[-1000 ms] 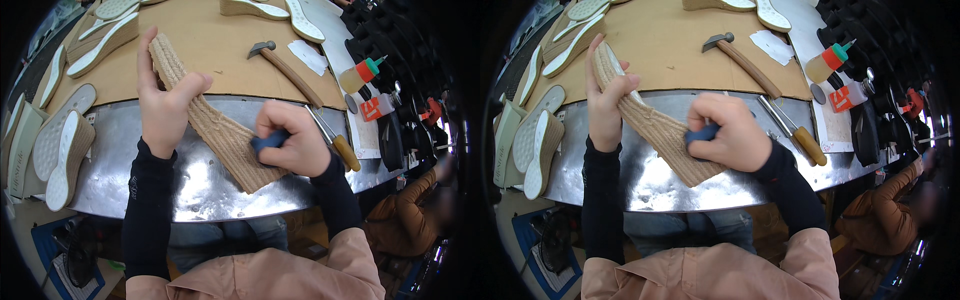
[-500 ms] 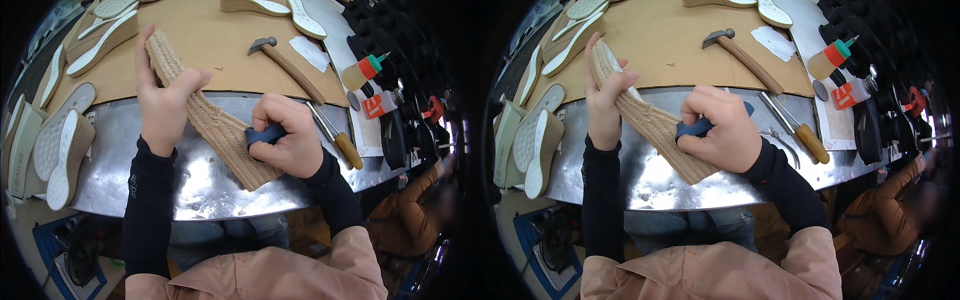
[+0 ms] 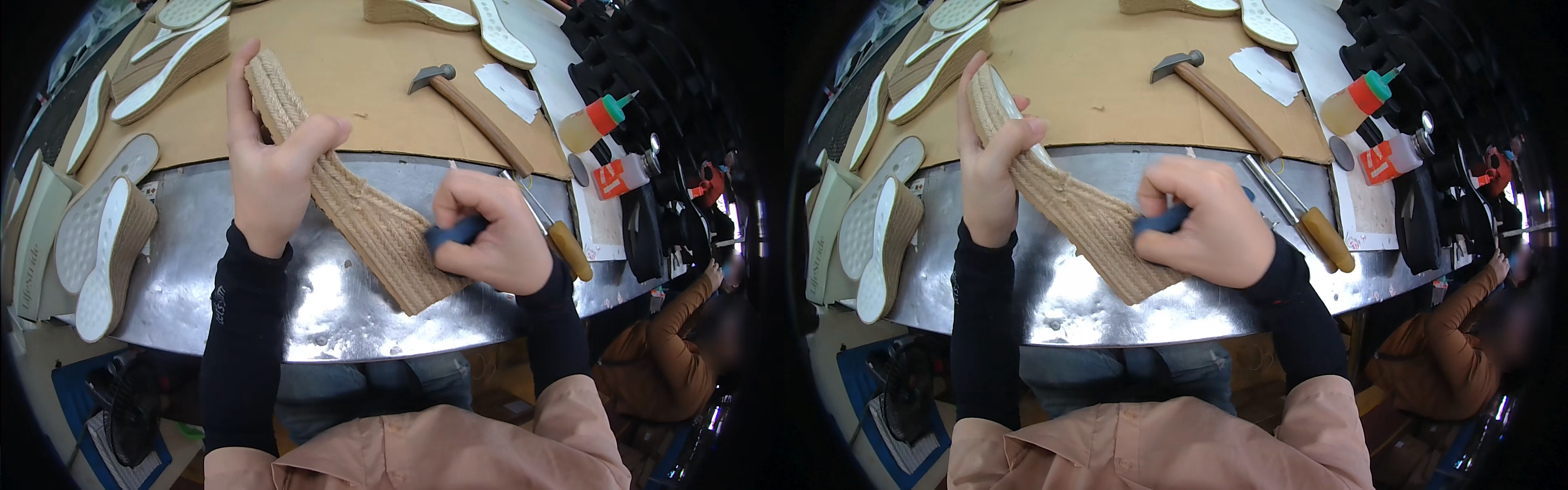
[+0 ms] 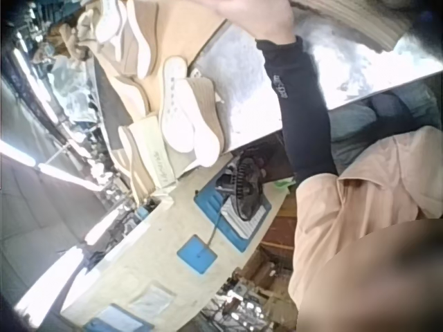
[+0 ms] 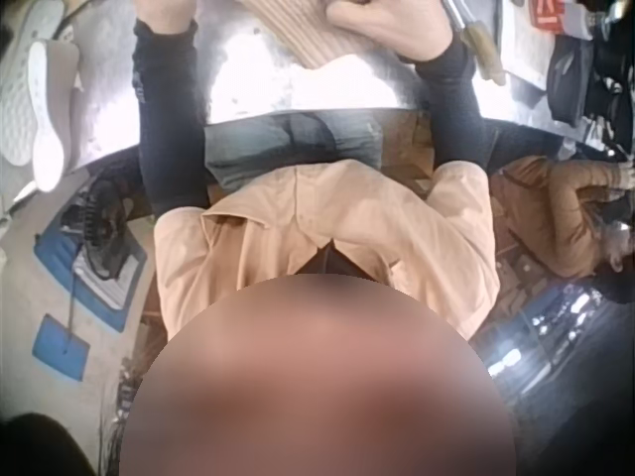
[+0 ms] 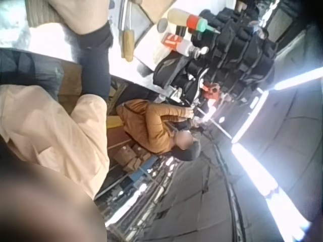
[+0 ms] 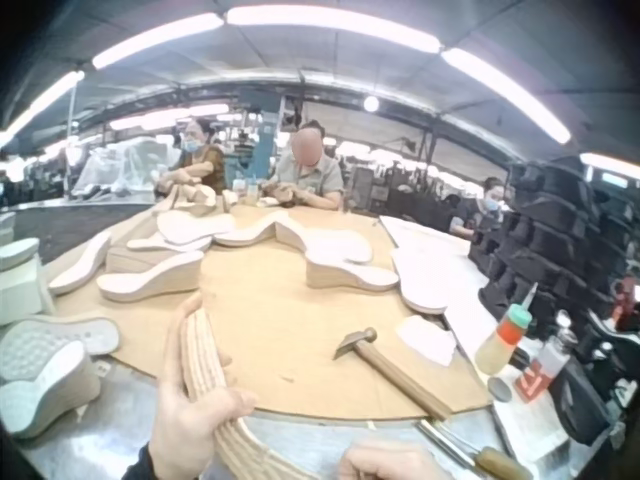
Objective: The person holds a woven wedge heel and rubs its surface with a small blue block, repeatedly smoothing the textured material. The wedge is rotated and repositioned to treat different areas while other shoe parts and tools remain on the table.
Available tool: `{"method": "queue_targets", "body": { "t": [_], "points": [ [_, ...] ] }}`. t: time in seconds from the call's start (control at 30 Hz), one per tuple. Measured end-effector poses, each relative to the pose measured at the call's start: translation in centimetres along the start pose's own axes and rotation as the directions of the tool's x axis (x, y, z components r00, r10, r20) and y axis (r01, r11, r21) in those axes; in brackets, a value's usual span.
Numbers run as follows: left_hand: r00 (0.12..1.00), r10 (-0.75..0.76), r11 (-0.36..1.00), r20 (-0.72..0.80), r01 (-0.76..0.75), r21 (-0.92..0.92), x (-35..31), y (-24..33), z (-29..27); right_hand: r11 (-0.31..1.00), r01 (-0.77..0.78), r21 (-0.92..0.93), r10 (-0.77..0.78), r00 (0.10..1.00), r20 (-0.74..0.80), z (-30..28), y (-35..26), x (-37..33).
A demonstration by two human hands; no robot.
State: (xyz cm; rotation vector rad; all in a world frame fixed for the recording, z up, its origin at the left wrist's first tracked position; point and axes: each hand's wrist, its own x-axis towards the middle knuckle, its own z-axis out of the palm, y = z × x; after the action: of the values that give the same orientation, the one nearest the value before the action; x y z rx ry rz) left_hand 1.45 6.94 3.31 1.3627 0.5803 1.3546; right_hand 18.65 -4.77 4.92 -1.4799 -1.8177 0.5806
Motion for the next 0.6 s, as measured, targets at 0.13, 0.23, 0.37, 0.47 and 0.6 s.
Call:
{"method": "queue_targets", "body": {
  "t": [0.13,0.23,0.37,0.47,0.6],
  "points": [
    [1.0,-0.013,1.0,-0.001,0.013,-0.015,0.0,0.02,0.09,0.998,0.058,-0.005,-0.058,0.997,-0.054,0.01,0.08,-0.04],
    [1.0,-0.009,1.0,0.005,0.009,-0.009,-0.04,0.08,0.07,1.0,0.015,-0.021,-0.015,0.999,0.034,0.0,0.11,-0.29],
    [0.999,-0.031,0.999,0.009,0.031,-0.023,-0.15,0.06,0.18,0.996,0.081,-0.03,-0.084,0.993,-0.087,-0.11,0.05,-0.39],
    [1.0,-0.018,0.999,0.001,0.018,-0.03,-0.01,0.04,0.18,0.996,0.067,-0.051,-0.068,0.998,-0.013,-0.15,0.13,-0.39],
    [1.0,-0.005,1.0,0.003,0.005,-0.025,-0.16,0.19,0.24,0.997,0.076,0.014,-0.075,0.996,-0.056,0.12,0.12,-0.42]
  ]
}}
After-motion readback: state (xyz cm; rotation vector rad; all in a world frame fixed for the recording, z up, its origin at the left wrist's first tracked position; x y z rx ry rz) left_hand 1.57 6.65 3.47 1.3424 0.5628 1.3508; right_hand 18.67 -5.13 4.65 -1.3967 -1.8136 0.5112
